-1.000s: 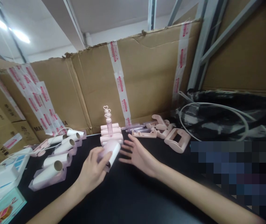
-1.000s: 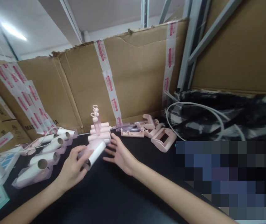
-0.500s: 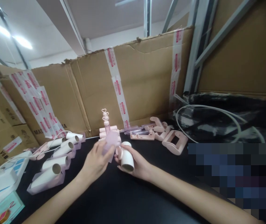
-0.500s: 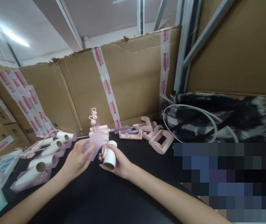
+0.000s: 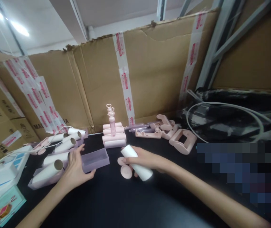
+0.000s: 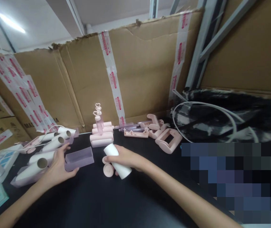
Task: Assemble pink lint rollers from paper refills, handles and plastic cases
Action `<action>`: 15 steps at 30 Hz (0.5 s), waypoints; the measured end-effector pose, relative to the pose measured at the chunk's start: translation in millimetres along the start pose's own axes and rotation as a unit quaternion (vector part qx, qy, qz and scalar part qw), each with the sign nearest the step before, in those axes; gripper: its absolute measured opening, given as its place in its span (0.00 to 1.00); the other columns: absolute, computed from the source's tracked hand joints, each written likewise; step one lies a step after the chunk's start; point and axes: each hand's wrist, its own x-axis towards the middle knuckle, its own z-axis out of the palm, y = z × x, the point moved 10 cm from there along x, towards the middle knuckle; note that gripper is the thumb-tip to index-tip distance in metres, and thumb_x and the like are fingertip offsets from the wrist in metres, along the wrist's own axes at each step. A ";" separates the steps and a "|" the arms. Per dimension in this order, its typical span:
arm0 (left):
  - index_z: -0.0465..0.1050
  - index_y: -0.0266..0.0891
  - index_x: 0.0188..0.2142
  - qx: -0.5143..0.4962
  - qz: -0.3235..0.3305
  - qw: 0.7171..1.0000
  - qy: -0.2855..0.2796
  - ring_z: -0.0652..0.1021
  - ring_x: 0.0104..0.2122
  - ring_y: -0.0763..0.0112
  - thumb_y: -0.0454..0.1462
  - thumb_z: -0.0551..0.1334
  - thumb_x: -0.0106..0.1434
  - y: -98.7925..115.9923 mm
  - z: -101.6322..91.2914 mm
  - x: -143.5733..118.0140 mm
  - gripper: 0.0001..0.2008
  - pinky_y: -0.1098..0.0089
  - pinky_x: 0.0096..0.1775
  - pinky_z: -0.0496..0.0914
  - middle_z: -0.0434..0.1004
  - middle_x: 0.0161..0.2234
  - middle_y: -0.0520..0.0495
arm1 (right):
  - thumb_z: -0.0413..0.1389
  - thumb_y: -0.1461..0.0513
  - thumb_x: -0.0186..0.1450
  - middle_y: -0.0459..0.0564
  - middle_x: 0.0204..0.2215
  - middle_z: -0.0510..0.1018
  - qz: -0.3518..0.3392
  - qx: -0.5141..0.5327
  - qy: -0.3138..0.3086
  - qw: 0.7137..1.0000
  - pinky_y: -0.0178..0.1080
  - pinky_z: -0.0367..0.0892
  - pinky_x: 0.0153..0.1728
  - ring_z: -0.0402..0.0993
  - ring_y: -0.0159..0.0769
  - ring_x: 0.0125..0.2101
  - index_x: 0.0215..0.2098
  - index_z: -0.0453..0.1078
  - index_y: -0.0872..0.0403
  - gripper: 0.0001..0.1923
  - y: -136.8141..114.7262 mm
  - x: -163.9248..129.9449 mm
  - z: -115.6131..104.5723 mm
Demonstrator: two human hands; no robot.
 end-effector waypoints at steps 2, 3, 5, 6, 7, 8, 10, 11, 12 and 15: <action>0.52 0.37 0.57 0.052 0.095 0.994 0.022 0.65 0.53 0.49 0.40 0.63 0.54 39.3 -7.9 -2.5 0.34 0.47 0.52 0.61 0.63 0.51 0.36 | 0.61 0.56 0.55 0.47 0.20 0.77 -0.004 -0.014 -0.006 1.000 0.30 0.66 0.13 0.70 0.31 0.14 0.37 0.61 0.54 0.17 -3.2 -2.9 -5.6; 0.55 0.38 0.56 0.051 0.144 0.988 -0.003 0.66 0.52 0.52 0.39 0.61 0.57 60.9 -3.3 -4.8 0.28 0.49 0.52 0.62 0.65 0.50 0.37 | 0.62 0.55 0.55 0.47 0.19 0.77 -0.012 -0.017 -0.005 1.000 0.31 0.66 0.12 0.70 0.31 0.13 0.36 0.62 0.54 0.17 -5.4 -3.9 -10.6; 0.60 0.40 0.53 0.008 0.222 0.970 -0.104 0.71 0.48 0.59 0.38 0.57 0.61 100.0 17.7 -12.4 0.20 0.56 0.50 0.66 0.69 0.48 0.41 | 0.63 0.55 0.54 0.46 0.18 0.76 -0.031 -0.018 0.008 0.999 0.31 0.66 0.12 0.69 0.31 0.12 0.33 0.62 0.54 0.17 -9.4 -5.9 -24.3; 0.60 0.40 0.53 -0.021 0.245 0.958 -0.150 0.71 0.48 0.61 0.38 0.56 0.62 115.5 28.7 -16.4 0.19 0.59 0.49 0.67 0.70 0.48 0.41 | 0.63 0.55 0.54 0.45 0.17 0.76 -0.036 -0.023 0.014 0.999 0.32 0.67 0.13 0.69 0.31 0.12 0.33 0.63 0.54 0.17 -10.1 -7.0 -31.3; 0.59 0.40 0.54 -0.045 0.261 0.946 -0.185 0.71 0.49 0.62 0.38 0.56 0.62 128.2 38.8 -19.2 0.20 0.60 0.50 0.67 0.69 0.50 0.41 | 0.63 0.55 0.53 0.45 0.16 0.76 -0.034 -0.034 0.015 0.999 0.33 0.68 0.14 0.69 0.31 0.12 0.32 0.64 0.54 0.16 -9.4 -8.3 -37.5; 0.57 0.39 0.56 -0.062 0.271 0.938 -0.206 0.69 0.52 0.62 0.39 0.56 0.62 138.1 47.5 -20.0 0.23 0.60 0.51 0.67 0.67 0.53 0.40 | 0.63 0.55 0.53 0.45 0.16 0.75 -0.026 -0.050 0.012 0.998 0.33 0.68 0.15 0.70 0.32 0.12 0.31 0.65 0.54 0.16 -7.5 -9.7 -43.1; 0.53 0.37 0.59 -0.076 0.284 0.930 -0.220 0.63 0.58 0.59 0.41 0.56 0.62 151.8 63.0 -16.3 0.27 0.57 0.55 0.63 0.60 0.59 0.38 | 0.64 0.54 0.53 0.47 0.18 0.76 -0.008 -0.087 0.014 0.996 0.35 0.69 0.16 0.70 0.32 0.13 0.31 0.67 0.55 0.15 -4.5 -12.8 -55.9; 0.51 0.37 0.60 -0.078 0.290 0.928 -0.222 0.60 0.59 0.58 0.42 0.56 0.62 156.8 70.4 -13.0 0.29 0.56 0.56 0.62 0.57 0.61 0.37 | 0.64 0.54 0.53 0.49 0.20 0.77 -0.007 -0.103 0.024 0.994 0.35 0.69 0.16 0.71 0.32 0.14 0.32 0.68 0.55 0.16 -5.3 -14.1 -63.6; 0.50 0.37 0.60 -0.079 0.294 0.926 -0.224 0.59 0.60 0.57 0.43 0.56 0.62 160.7 77.4 -9.3 0.29 0.54 0.57 0.60 0.55 0.62 0.37 | 0.64 0.54 0.52 0.50 0.22 0.78 -0.017 -0.112 0.041 0.993 0.35 0.69 0.16 0.71 0.33 0.14 0.33 0.68 0.56 0.17 -8.6 -14.9 -71.5; 0.48 0.33 0.61 -0.080 0.286 0.933 -0.205 0.60 0.59 0.55 0.46 0.56 0.62 165.2 90.8 2.7 0.33 0.55 0.56 0.61 0.57 0.60 0.36 | 0.64 0.55 0.52 0.52 0.27 0.79 -0.095 -0.094 0.100 0.986 0.35 0.69 0.21 0.74 0.36 0.21 0.35 0.69 0.56 0.18 -27.5 -13.8 -86.0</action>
